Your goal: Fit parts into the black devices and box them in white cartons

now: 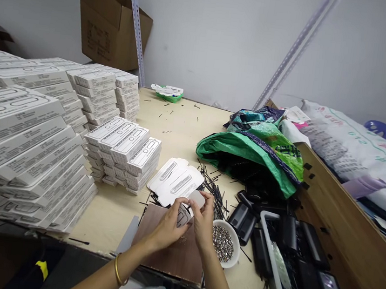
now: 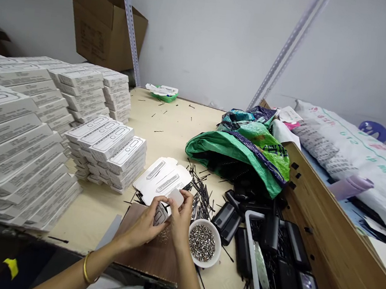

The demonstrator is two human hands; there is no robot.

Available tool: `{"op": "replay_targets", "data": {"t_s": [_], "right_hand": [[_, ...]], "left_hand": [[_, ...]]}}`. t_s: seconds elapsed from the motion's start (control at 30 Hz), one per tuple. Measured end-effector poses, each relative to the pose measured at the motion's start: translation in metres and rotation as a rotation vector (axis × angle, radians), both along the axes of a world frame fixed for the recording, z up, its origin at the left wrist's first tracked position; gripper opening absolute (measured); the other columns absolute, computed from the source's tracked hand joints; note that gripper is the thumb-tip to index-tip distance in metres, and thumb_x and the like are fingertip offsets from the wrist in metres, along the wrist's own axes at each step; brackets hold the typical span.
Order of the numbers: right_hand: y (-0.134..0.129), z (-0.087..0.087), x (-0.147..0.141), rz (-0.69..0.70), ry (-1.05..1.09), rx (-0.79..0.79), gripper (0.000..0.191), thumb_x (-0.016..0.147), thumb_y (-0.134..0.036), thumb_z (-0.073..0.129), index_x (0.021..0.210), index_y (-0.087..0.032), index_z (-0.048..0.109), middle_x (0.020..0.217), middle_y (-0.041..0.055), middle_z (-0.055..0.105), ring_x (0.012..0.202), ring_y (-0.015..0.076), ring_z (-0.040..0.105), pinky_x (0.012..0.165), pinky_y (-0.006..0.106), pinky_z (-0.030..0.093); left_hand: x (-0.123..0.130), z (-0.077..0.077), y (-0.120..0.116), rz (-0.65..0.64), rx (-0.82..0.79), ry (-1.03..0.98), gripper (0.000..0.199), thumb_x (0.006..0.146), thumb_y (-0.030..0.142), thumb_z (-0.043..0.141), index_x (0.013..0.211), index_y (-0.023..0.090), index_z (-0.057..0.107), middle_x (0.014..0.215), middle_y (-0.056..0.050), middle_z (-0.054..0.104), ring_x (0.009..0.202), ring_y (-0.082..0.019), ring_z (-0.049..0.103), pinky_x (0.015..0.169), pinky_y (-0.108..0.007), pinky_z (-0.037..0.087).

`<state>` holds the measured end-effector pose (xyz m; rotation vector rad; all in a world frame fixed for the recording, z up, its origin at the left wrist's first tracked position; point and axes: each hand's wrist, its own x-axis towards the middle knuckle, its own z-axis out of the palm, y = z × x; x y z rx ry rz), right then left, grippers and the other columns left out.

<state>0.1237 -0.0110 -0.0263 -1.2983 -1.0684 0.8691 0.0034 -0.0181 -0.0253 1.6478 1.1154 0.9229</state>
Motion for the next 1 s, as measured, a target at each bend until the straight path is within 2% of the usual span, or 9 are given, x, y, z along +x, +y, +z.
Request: {"op": "replay_targets", "data": {"t_s": [0.13, 0.3, 0.43, 0.53, 0.6, 0.67, 0.83, 0.9, 1.0], "right_hand": [[-0.011, 0.001, -0.014, 0.067, -0.198, 0.15, 0.018, 0.088, -0.035, 0.049, 0.084, -0.023, 0.061, 0.093, 0.0047, 0.059, 0.093, 0.0209, 0.055, 0.083, 0.033, 0.042], [-0.012, -0.004, -0.013, -0.003, -0.208, 0.155, 0.019, 0.091, -0.033, 0.047, 0.089, -0.023, 0.062, 0.088, 0.0037, 0.062, 0.086, 0.0187, 0.057, 0.078, 0.032, 0.044], [-0.014, -0.016, -0.013, 0.021, -0.319, 0.3, 0.019, 0.091, -0.031, 0.048, 0.089, -0.022, 0.065, 0.098, 0.0059, 0.065, 0.098, 0.0211, 0.057, 0.088, 0.038, 0.043], [-0.023, -0.023, -0.011, 0.1, -0.289, 0.274, 0.027, 0.092, -0.032, 0.045, 0.11, -0.023, 0.061, 0.124, 0.0078, 0.058, 0.118, 0.0234, 0.05, 0.1, 0.045, 0.037], [-0.029, -0.025, -0.004, 0.128, -0.174, 0.177, 0.038, 0.092, -0.037, 0.042, 0.127, -0.024, 0.051, 0.137, 0.0079, 0.048, 0.126, 0.0236, 0.044, 0.103, 0.045, 0.035], [-0.03, -0.026, 0.008, 0.089, -0.055, 0.093, 0.043, 0.092, -0.041, 0.041, 0.132, -0.024, 0.046, 0.139, 0.0081, 0.047, 0.127, 0.0233, 0.044, 0.102, 0.043, 0.036], [-0.025, -0.03, 0.041, -0.047, -0.005, -0.029, 0.037, 0.085, -0.049, 0.05, 0.102, -0.018, 0.062, 0.107, 0.0085, 0.066, 0.103, 0.0251, 0.059, 0.093, 0.04, 0.042], [-0.028, -0.033, 0.054, -0.062, -0.051, -0.049, 0.036, 0.083, -0.049, 0.052, 0.097, -0.018, 0.063, 0.099, 0.008, 0.068, 0.098, 0.0254, 0.061, 0.088, 0.038, 0.044], [-0.038, -0.043, 0.077, -0.11, -0.25, -0.092, 0.032, 0.084, -0.046, 0.05, 0.095, -0.019, 0.063, 0.099, 0.0082, 0.068, 0.096, 0.0262, 0.06, 0.085, 0.037, 0.043]], "left_hand": [[0.0, 0.004, -0.001, 0.011, -0.088, -0.101, 0.073, 0.076, 0.014, 0.054, 0.139, 0.02, 0.018, 0.142, -0.016, 0.036, 0.136, -0.023, 0.028, 0.111, -0.042, 0.024], [0.001, 0.001, -0.002, 0.029, -0.096, -0.089, 0.079, 0.076, 0.017, 0.057, 0.141, 0.022, 0.012, 0.149, -0.016, 0.024, 0.139, -0.023, 0.023, 0.113, -0.044, 0.017], [0.003, -0.011, -0.003, 0.039, -0.049, -0.065, 0.067, 0.08, 0.019, 0.052, 0.136, 0.022, 0.015, 0.144, -0.016, 0.031, 0.133, -0.023, 0.034, 0.109, -0.042, 0.027], [0.004, -0.009, 0.0, 0.046, 0.002, 0.028, 0.058, 0.078, 0.02, 0.055, 0.128, 0.021, 0.027, 0.128, -0.014, 0.049, 0.115, -0.023, 0.051, 0.097, -0.039, 0.04], [0.0, 0.009, 0.01, 0.032, 0.045, 0.18, 0.054, 0.076, 0.023, 0.059, 0.124, 0.021, 0.035, 0.116, -0.011, 0.056, 0.102, -0.024, 0.058, 0.087, -0.037, 0.046], [-0.008, 0.041, 0.03, 0.097, 0.146, 0.385, 0.053, 0.077, 0.03, 0.06, 0.125, 0.02, 0.04, 0.114, -0.011, 0.056, 0.097, -0.024, 0.059, 0.082, -0.035, 0.048], [-0.043, 0.125, 0.105, 0.505, 0.301, 0.983, 0.067, 0.084, 0.043, 0.053, 0.141, 0.017, 0.03, 0.119, -0.015, 0.052, 0.104, -0.028, 0.054, 0.08, -0.035, 0.046], [-0.054, 0.136, 0.13, 0.591, 0.266, 1.145, 0.059, 0.084, 0.036, 0.055, 0.135, 0.012, 0.039, 0.121, -0.018, 0.052, 0.114, -0.032, 0.047, 0.089, -0.04, 0.042], [-0.063, 0.132, 0.151, 0.63, 0.218, 1.217, 0.044, 0.084, 0.027, 0.054, 0.126, 0.014, 0.051, 0.124, -0.019, 0.052, 0.117, -0.036, 0.043, 0.094, -0.05, 0.035]]}}
